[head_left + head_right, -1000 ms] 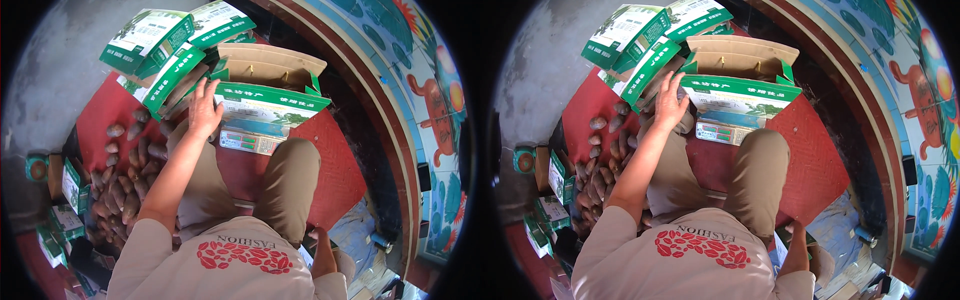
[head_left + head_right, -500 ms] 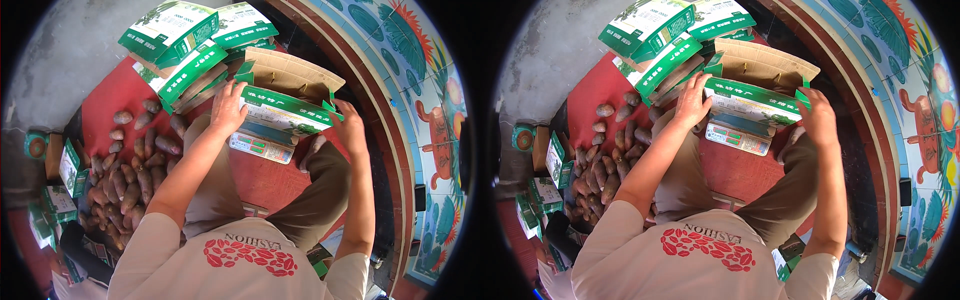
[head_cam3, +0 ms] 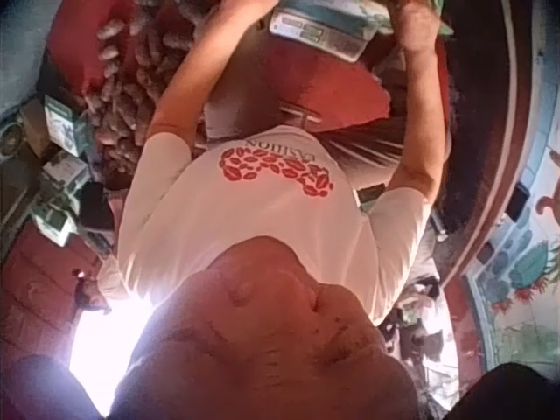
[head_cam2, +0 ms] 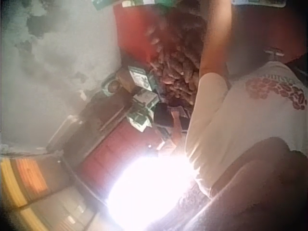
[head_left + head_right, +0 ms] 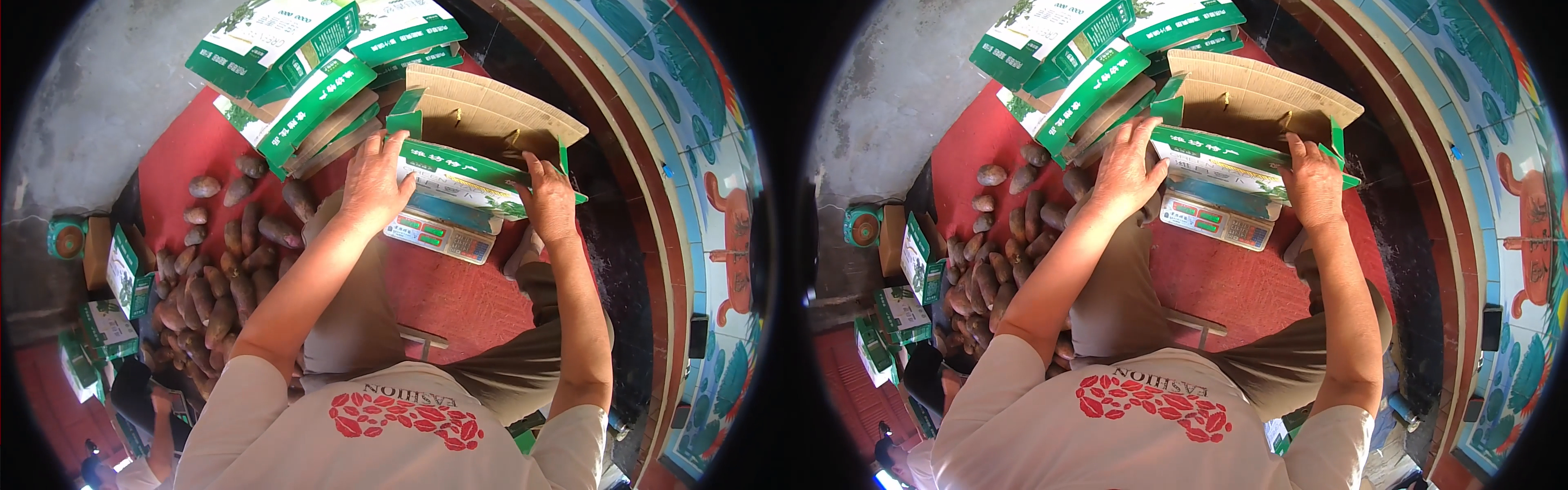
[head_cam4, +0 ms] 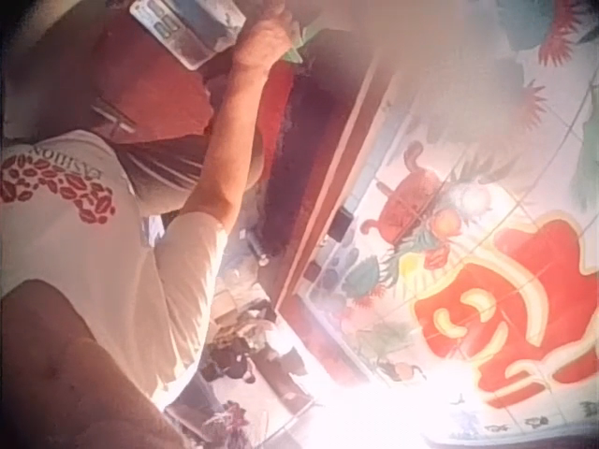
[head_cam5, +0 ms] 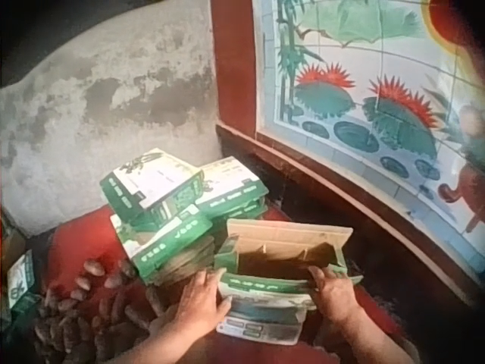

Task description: Sort and pack sweet potatoes into cardboard boxes, weighing them on a scale.

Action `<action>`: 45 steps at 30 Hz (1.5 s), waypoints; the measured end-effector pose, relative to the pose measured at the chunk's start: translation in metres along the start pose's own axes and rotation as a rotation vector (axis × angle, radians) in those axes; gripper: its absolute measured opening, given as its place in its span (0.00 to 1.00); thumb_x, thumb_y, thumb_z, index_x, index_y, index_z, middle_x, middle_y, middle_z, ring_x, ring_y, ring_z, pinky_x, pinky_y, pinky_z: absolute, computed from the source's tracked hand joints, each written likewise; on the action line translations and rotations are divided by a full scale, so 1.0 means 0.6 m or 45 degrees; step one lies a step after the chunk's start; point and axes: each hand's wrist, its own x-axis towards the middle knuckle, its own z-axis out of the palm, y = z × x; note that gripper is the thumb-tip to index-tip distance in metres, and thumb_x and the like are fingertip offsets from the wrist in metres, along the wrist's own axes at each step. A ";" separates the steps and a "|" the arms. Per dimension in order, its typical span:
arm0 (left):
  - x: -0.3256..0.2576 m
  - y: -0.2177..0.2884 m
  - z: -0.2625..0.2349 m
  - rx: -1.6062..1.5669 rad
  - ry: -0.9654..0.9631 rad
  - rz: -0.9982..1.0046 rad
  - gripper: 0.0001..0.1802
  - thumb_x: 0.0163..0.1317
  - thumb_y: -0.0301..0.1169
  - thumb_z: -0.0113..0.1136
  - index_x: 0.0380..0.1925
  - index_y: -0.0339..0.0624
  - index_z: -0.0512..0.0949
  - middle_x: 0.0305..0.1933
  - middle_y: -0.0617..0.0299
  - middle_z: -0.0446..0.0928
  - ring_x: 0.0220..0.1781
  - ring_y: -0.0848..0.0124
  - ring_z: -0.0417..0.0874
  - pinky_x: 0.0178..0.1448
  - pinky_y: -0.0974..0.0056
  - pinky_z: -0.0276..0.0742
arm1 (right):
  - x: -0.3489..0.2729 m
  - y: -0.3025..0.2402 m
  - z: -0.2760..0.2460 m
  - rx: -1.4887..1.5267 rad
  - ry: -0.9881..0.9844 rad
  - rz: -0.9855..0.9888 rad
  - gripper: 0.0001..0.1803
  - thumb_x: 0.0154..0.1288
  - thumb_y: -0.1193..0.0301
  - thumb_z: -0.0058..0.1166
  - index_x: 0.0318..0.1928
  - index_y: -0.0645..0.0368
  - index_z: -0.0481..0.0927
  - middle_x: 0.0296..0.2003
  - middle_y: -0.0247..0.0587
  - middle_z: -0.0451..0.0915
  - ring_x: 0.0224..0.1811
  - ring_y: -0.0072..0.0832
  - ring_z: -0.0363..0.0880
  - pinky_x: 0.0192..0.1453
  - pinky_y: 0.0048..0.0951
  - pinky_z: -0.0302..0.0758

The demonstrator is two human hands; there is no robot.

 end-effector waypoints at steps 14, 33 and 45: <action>0.009 0.012 -0.008 -0.088 0.125 -0.024 0.27 0.50 0.28 0.65 0.53 0.40 0.71 0.51 0.50 0.70 0.52 0.52 0.74 0.55 0.57 0.72 | 0.007 -0.004 -0.031 0.170 -0.246 -0.093 0.06 0.51 0.73 0.60 0.32 0.54 0.78 0.28 0.37 0.75 0.35 0.37 0.77 0.38 0.35 0.75; -0.049 -0.155 -0.031 -0.665 0.600 -0.450 0.20 0.57 0.23 0.58 0.51 0.35 0.73 0.50 0.55 0.73 0.52 0.66 0.74 0.58 0.62 0.69 | 0.000 -0.017 -0.048 0.325 -0.230 -0.054 0.20 0.47 0.75 0.64 0.44 0.58 0.75 0.34 0.43 0.78 0.39 0.42 0.76 0.46 0.40 0.72; -0.346 -0.367 0.187 0.467 -0.468 -1.211 0.30 0.50 0.41 0.63 0.55 0.49 0.70 0.53 0.54 0.72 0.57 0.54 0.74 0.56 0.51 0.73 | 0.021 -0.033 -0.034 0.322 -0.304 -0.041 0.13 0.50 0.77 0.61 0.38 0.58 0.77 0.32 0.42 0.79 0.37 0.41 0.77 0.42 0.38 0.73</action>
